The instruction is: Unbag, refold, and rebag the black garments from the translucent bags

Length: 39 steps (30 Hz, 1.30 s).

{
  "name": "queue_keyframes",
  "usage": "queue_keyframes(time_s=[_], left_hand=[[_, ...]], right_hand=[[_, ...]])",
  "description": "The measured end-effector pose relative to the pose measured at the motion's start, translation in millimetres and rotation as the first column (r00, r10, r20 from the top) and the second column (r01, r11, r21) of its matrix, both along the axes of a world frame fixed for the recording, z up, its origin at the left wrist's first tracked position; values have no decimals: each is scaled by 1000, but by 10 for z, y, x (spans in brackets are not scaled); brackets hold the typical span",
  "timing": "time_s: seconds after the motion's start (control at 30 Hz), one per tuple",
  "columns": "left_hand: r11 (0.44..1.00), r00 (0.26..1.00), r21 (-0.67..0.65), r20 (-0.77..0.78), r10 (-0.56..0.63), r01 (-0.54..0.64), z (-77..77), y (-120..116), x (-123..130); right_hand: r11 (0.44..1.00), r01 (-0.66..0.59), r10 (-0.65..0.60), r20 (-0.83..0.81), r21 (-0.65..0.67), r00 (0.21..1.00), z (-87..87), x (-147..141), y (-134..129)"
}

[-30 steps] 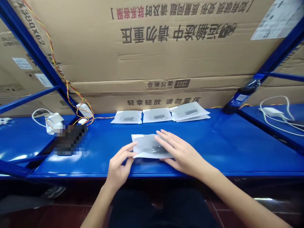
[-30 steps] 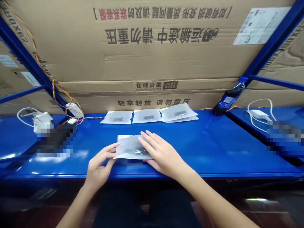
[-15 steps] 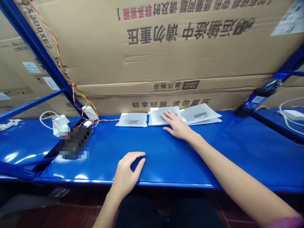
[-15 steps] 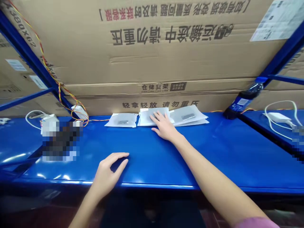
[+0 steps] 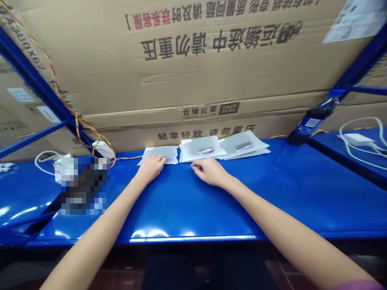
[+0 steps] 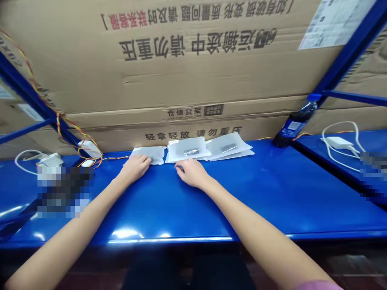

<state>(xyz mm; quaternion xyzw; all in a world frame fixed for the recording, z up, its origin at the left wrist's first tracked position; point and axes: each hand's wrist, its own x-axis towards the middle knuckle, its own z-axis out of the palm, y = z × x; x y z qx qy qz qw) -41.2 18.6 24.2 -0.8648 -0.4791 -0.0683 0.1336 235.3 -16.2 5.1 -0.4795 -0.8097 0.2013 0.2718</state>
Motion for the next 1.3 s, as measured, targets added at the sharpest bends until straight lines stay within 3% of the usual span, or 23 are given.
queue_keyframes(time_s=[0.1,0.2,0.3,0.43,0.53,0.63,0.77,0.83,0.9,0.97,1.03,1.1,1.3], left_hand=[[998,999,-44,-23,-35,34,27,-120,184],[991,996,-100,-27,-86,83,36,-430,460],[977,992,-171,15,-126,127,60,-674,769],[947,978,-272,164,-129,170,163,-589,1013],[970,956,-231,293,-7,78,176,-375,972],[978,944,-197,302,132,-74,86,-255,785],[943,943,-302,249,219,-139,43,-238,465],[893,951,-447,254,176,-45,98,-229,339],[787,937,-606,329,115,116,152,-212,272],[700,883,-664,458,104,262,159,-200,278],[692,807,-637,575,134,339,109,-200,346],[695,749,-611,644,156,380,31,-209,439],[725,689,-560,706,163,402,-47,-233,552]], right_hand=[[986,-39,27,-75,-163,997,8,-44,-15],[933,-103,37,-193,-345,980,-15,-106,-27],[893,-131,1,-288,-432,958,-52,-144,-16],[878,-70,-93,-313,-474,945,-77,-80,71],[870,-46,-125,-309,-491,943,-77,-2,139],[868,-63,-97,-293,-492,951,-83,15,129],[871,-209,85,-283,-445,955,-74,-52,1],[863,-288,187,-267,-415,945,-54,-82,-62],[842,-324,233,-252,-432,939,-37,-94,-99],[803,-337,231,-265,-493,936,-37,-93,-103],[803,-315,166,-318,-505,933,-60,-90,-78],[838,-265,68,-390,-477,918,-93,-92,-37],[877,-236,16,-465,-419,885,-128,-92,22]])
